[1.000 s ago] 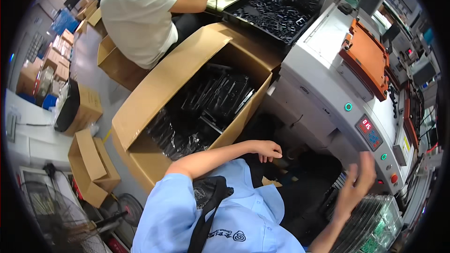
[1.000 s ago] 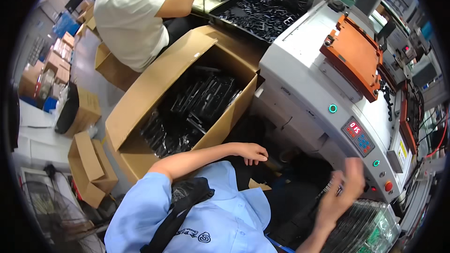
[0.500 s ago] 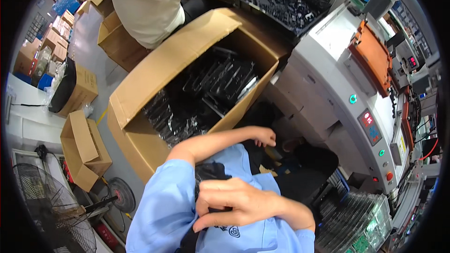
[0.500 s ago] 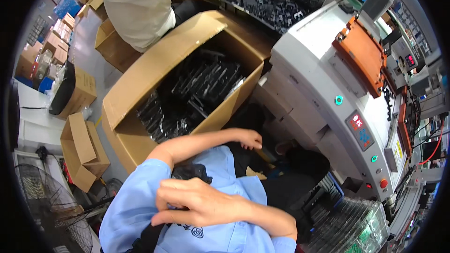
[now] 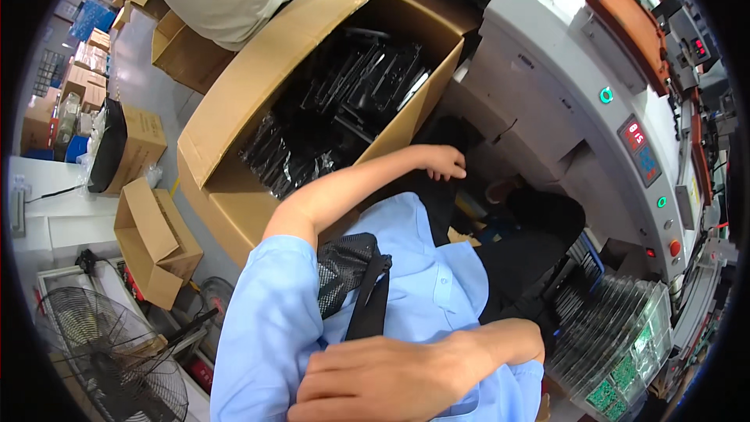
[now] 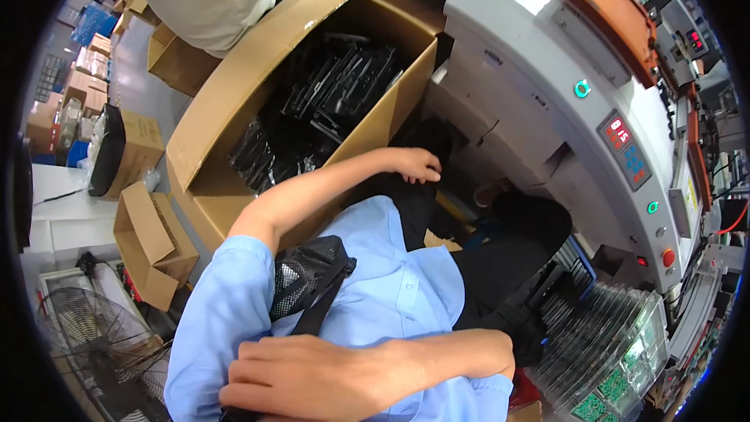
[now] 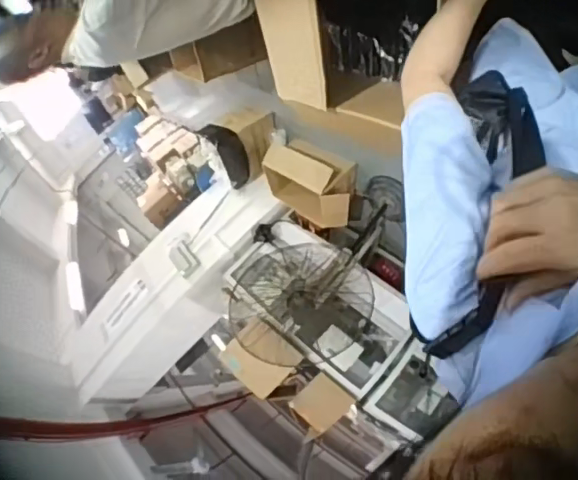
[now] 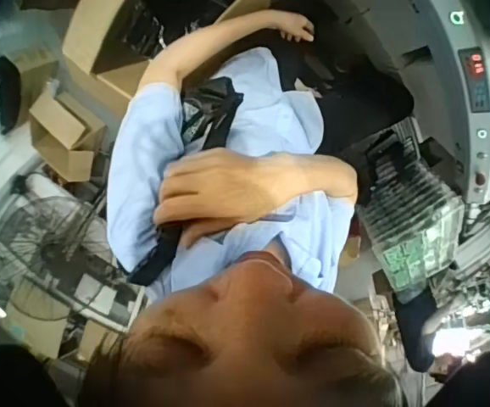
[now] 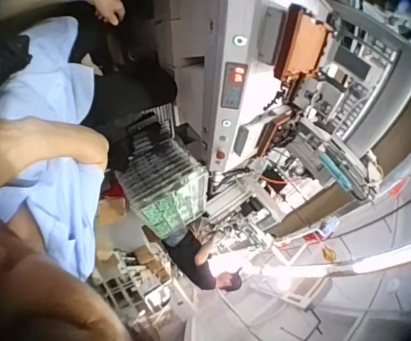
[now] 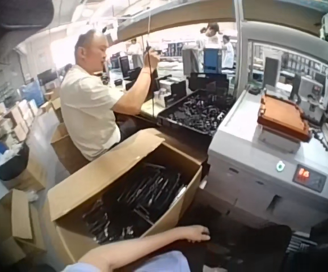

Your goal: Assembling plastic electronic components using a pneumatic assembly machine at a factory station.

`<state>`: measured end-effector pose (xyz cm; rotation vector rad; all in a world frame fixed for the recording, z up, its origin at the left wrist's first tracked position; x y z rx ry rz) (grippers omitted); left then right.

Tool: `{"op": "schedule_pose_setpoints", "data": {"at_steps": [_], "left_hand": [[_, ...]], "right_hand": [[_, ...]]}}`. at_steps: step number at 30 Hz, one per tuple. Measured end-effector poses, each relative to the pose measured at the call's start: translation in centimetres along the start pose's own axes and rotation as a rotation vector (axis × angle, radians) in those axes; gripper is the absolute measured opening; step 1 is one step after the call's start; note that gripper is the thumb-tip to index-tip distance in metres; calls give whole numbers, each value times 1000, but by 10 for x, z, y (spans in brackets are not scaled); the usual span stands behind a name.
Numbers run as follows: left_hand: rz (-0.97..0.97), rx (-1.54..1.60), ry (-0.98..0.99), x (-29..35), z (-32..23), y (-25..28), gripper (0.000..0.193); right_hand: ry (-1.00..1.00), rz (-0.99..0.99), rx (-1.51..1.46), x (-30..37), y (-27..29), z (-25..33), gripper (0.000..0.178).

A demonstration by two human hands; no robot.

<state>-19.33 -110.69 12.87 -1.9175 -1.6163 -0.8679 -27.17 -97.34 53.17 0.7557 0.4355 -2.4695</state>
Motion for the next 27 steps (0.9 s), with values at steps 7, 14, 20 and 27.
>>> {"op": "schedule_pose_setpoints", "data": {"at_steps": [7, 14, 20, 27], "left_hand": [[-102, 80, -9, 11, 2, 41, 52], [-132, 122, 55, 31, 5, 43, 54], [-257, -103, 8, 43, -56, 57, 50], [-417, 22, -170, 103, -157, 67, 47]], "right_hand": [[19, 47, -29, -18, -12, 7, 28], [-165, -235, 81, -34, 25, -13, 22], [-54, -203, 180, -51, 57, 7, 22], [-188, -367, 186, -57, 84, -2, 26]]}}
Point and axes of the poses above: each hand's wrist, its own x-axis away from the middle knuckle, its own y-axis out of the back of the hand, z = x × y, the point moved 7 cm from there along -x, towards the middle knuckle, and after that the axes turned 7 degrees about y, right-handed, at the moved point
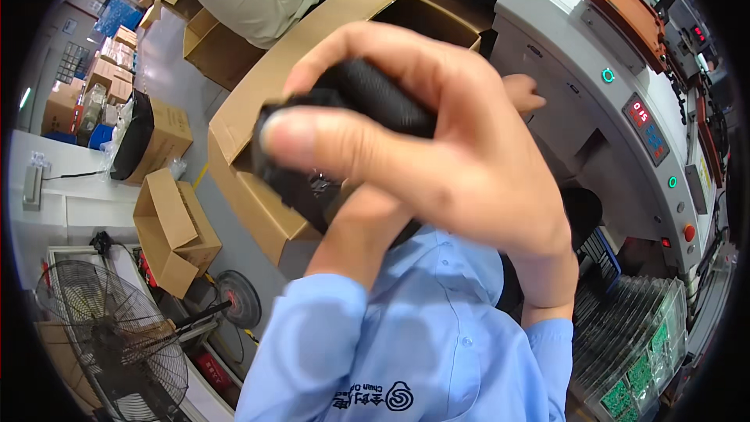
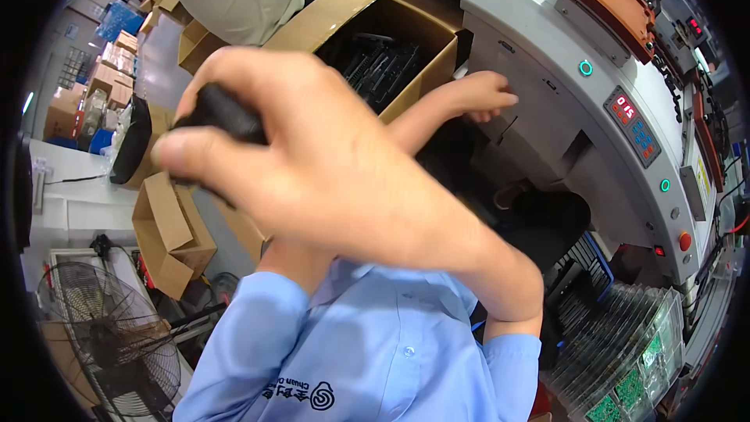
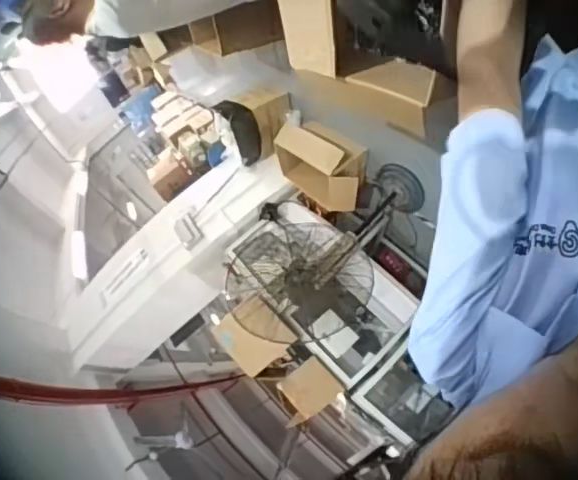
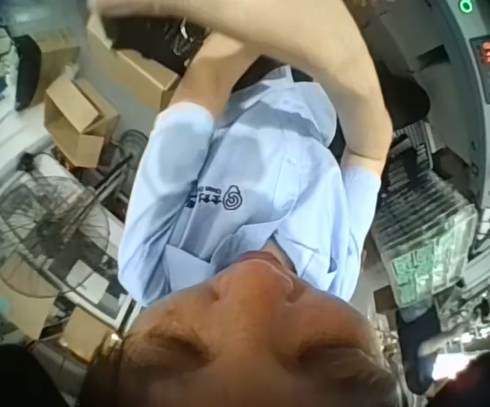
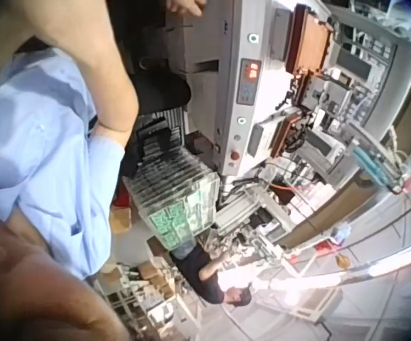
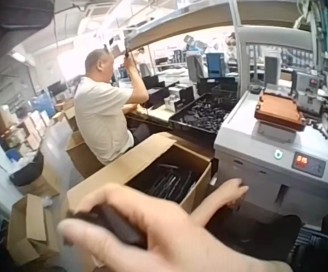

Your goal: Assembling plastic electronic components using a pneumatic assembly machine at a factory station.

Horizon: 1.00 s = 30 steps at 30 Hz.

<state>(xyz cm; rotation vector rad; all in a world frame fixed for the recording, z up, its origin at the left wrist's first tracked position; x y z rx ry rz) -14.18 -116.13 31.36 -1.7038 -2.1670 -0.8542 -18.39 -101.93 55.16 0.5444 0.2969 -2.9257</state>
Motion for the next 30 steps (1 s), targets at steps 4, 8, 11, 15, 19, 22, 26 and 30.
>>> {"op": "schedule_pose_setpoints", "data": {"at_steps": [4, 8, 11, 15, 19, 22, 26, 30], "left_hand": [[-88, 131, -127, 8, -42, 7, 45], [-396, 290, -292, 126, -62, 20, 38], [-397, 205, -294, 213, -37, 22, 31], [-392, 513, -173, 291, 13, 29, 22], [-366, 988, -739, 354, 93, 76, 37], [-763, 737, -529, 337, 108, 72, 62], [-725, 614, -541, 314, 91, 63, 60], [-896, 570, -544, 357, 108, 97, 50]], "right_hand": [[-91, -36, 23, 11, 19, -3, 24], [-14, -60, 139, 10, 45, 11, 24], [-56, -5, 119, 7, 46, 16, 24], [-53, 11, 37, -5, 48, 10, 27], [-73, 142, 29, -21, 33, 12, 28], [-64, 120, -87, -36, 15, -3, 29], [241, 239, 162, -57, 7, 27, 34], [222, 198, 64, -75, -3, 13, 33]]}}
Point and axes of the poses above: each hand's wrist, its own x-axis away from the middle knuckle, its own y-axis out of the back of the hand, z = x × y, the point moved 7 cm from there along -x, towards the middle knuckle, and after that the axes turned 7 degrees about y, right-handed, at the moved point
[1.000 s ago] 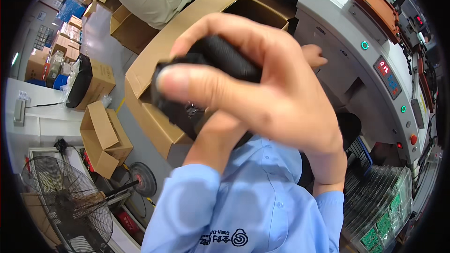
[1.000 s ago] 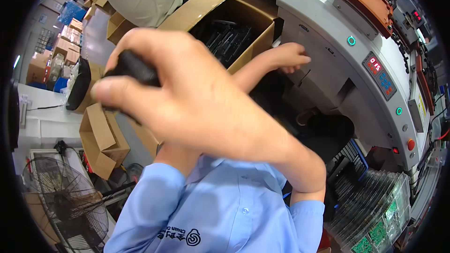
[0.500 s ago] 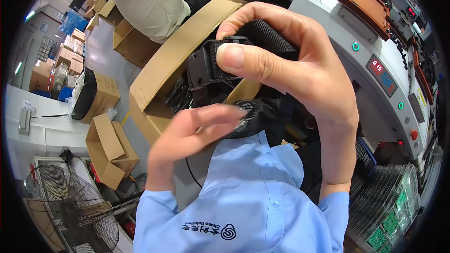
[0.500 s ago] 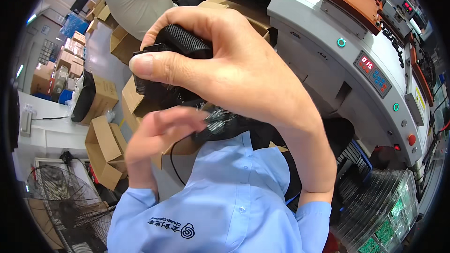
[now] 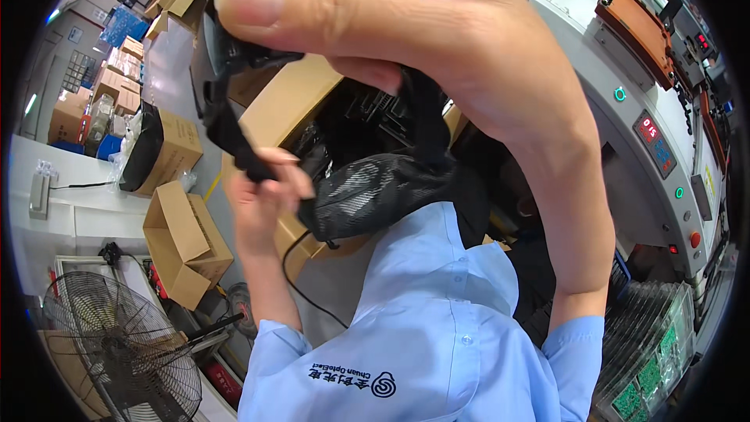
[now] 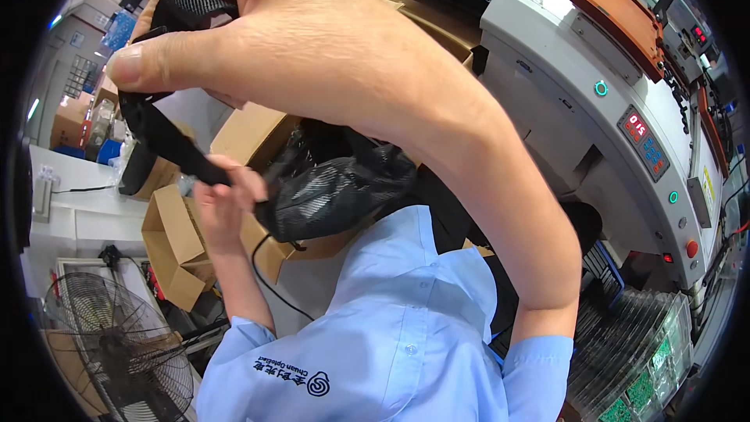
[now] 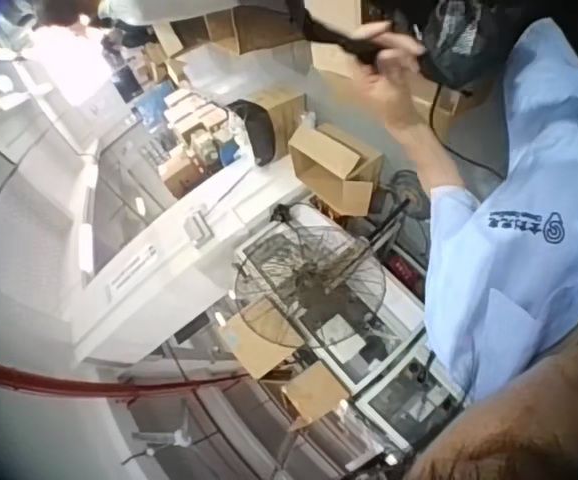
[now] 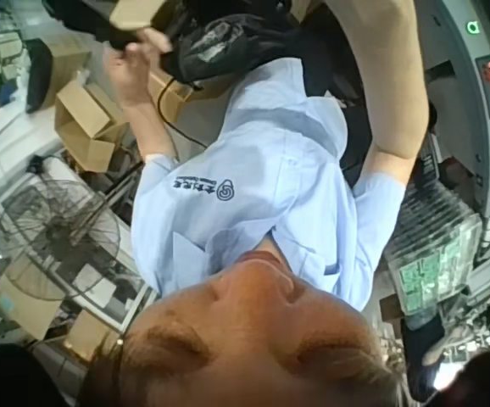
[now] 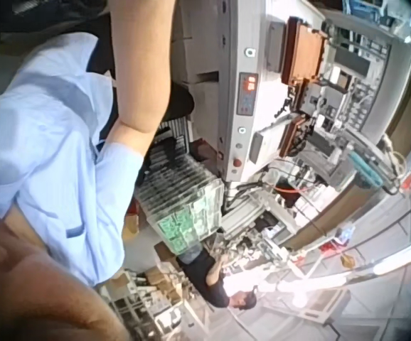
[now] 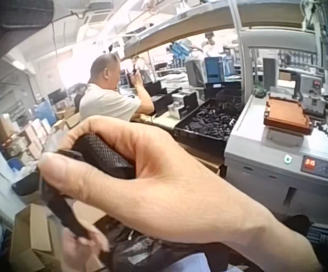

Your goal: Assembling plastic electronic components using a pneumatic assembly machine at a factory station.

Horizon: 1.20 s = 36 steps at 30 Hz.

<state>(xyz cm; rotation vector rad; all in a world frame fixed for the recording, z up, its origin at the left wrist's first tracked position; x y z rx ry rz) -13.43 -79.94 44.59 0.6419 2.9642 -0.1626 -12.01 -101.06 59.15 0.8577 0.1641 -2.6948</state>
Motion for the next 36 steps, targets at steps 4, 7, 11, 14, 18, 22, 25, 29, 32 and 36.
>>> {"op": "schedule_pose_setpoints", "data": {"at_steps": [4, 7, 11, 14, 18, 22, 25, 29, 32, 36], "left_hand": [[-73, 76, -136, 4, -35, 38, 31], [-231, 44, -76, 13, -35, 59, 23], [-426, -40, 57, 24, -20, 72, 18], [-456, -164, 198, 30, -2, 67, 22], [-411, -407, 498, 38, 44, 56, 24], [-349, -416, 605, 48, 97, 57, 20], [-289, -449, 674, 50, 137, 56, 21], [-283, -518, 732, 48, 153, 48, 28], [-238, -489, 748, 56, 144, 31, 30], [-257, -518, 763, 54, 120, 29, 33]], "right_hand": [[-7, -18, -152, -10, -8, -20, 31], [-108, 34, -67, -3, -20, -49, 30], [-192, 66, -129, 18, -19, -116, 27], [-340, 89, -159, 55, -23, -173, 22], [-457, 44, -71, 115, -34, -226, 19], [-583, 130, 271, 155, -36, -247, 23], [-548, 214, 613, 171, -32, -257, 21], [-335, 212, 987, 191, -39, -255, 27], [-226, 194, 892, 192, -53, -243, 37], [-316, 345, 742, 191, -71, -244, 35]]}}
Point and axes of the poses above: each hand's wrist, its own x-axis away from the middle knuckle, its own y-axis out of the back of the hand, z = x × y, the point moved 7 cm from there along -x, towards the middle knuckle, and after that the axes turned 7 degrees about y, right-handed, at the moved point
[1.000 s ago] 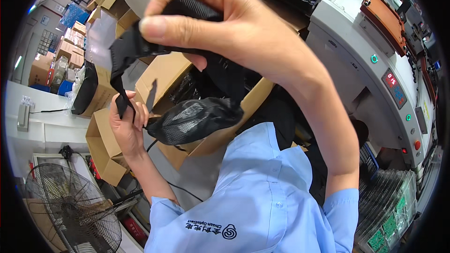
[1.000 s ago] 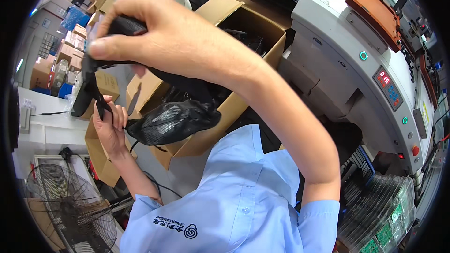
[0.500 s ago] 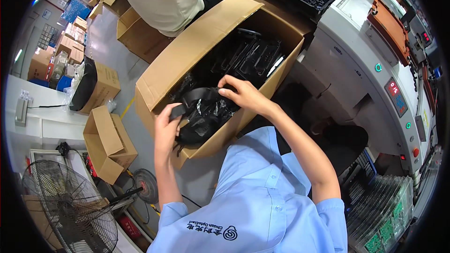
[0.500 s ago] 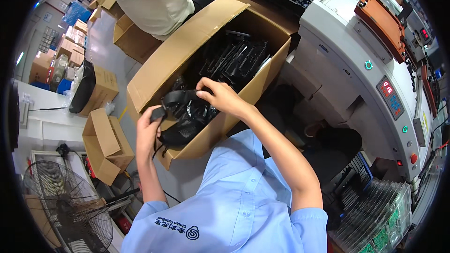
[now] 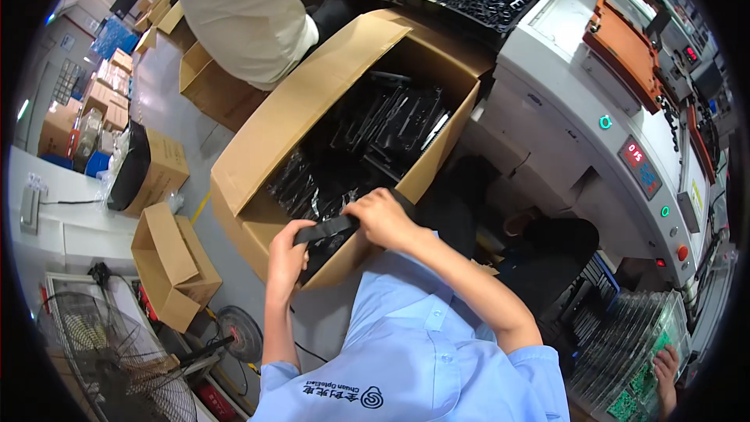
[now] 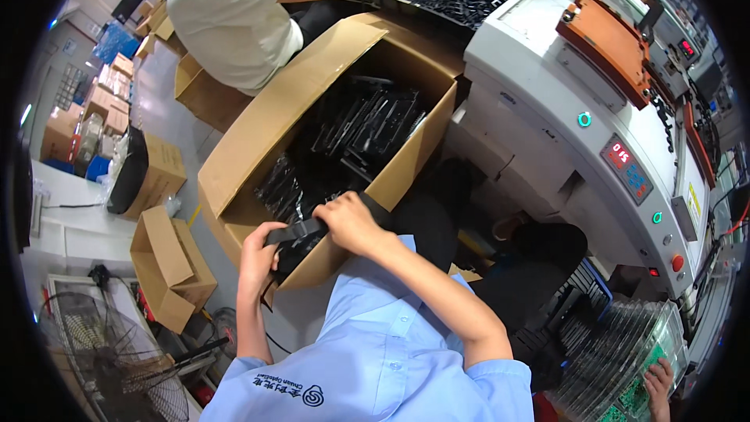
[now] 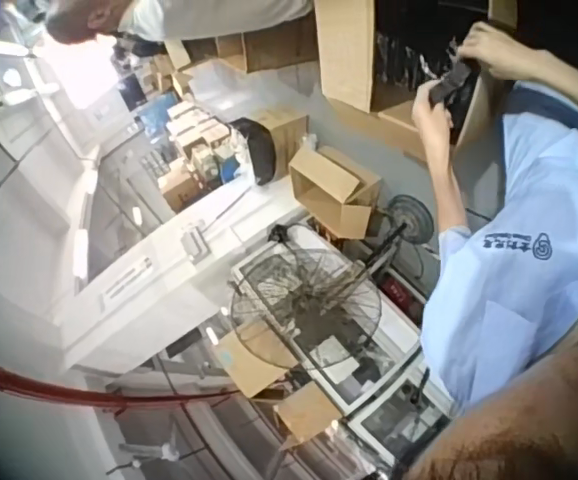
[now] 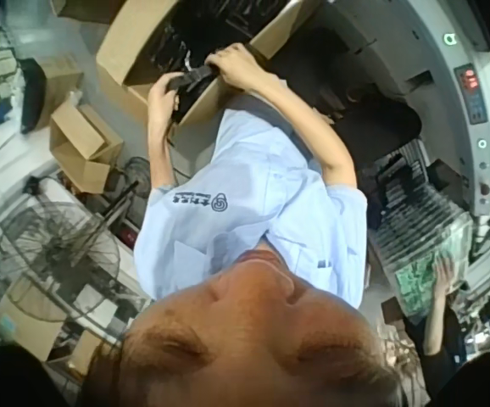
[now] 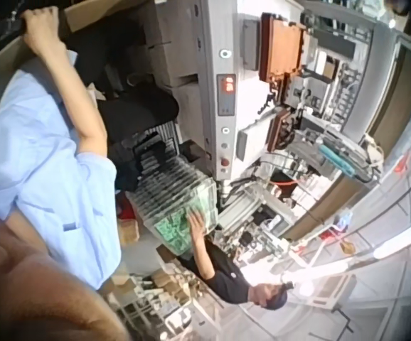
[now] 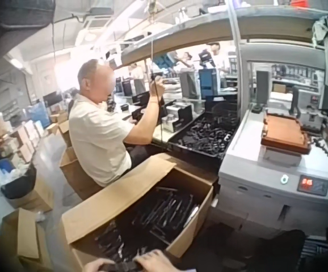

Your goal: Assembling plastic electronic components using a pneumatic assembly machine at a factory station.

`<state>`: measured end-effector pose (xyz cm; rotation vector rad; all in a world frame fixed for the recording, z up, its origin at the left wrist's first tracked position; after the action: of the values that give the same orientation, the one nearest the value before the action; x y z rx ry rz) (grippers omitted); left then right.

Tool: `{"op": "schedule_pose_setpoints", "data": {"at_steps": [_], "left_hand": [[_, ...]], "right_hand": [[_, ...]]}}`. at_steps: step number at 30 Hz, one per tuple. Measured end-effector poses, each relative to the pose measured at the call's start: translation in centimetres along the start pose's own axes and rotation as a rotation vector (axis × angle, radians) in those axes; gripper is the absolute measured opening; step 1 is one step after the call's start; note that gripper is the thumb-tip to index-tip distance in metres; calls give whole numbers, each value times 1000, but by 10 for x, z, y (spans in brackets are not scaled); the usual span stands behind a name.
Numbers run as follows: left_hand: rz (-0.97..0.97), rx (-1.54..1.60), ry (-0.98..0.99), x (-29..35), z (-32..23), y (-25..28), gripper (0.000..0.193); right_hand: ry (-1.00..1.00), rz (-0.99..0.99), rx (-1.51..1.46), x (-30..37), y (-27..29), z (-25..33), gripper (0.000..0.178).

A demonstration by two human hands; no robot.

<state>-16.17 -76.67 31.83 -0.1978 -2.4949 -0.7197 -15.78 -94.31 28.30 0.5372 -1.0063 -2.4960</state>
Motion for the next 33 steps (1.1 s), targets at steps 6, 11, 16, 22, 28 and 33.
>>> {"op": "schedule_pose_setpoints", "data": {"at_steps": [6, 11, 16, 22, 28, 33], "left_hand": [[173, -132, 187, -6, 35, -17, 26], [346, -409, 108, -17, 15, -39, 32], [847, -816, -346, -26, -52, -74, 69], [655, -427, -536, -95, -142, -160, 50], [428, -317, -418, -145, -116, -151, 34], [572, -273, -345, -89, -113, -159, 37]], "right_hand": [[40, -136, -6, 8, -17, 13, 32], [69, -284, 8, 37, 19, 19, 37], [-163, -507, -51, 115, 75, -10, 37], [-634, -734, -25, 252, 99, -52, 28], [-896, -1010, -149, 323, 73, -45, 22], [-997, -941, 145, 339, 83, -17, 20]]}}
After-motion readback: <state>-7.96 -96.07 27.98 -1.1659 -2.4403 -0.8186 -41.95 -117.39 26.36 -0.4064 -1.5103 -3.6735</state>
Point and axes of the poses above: each hand's wrist, its own x-axis away from the middle knuckle, its own y-axis out of the back of the hand, z = x × y, the point moved 7 cm from there along -x, towards the middle knuckle, and after that the axes turned 7 degrees about y, right-handed, at the moved point
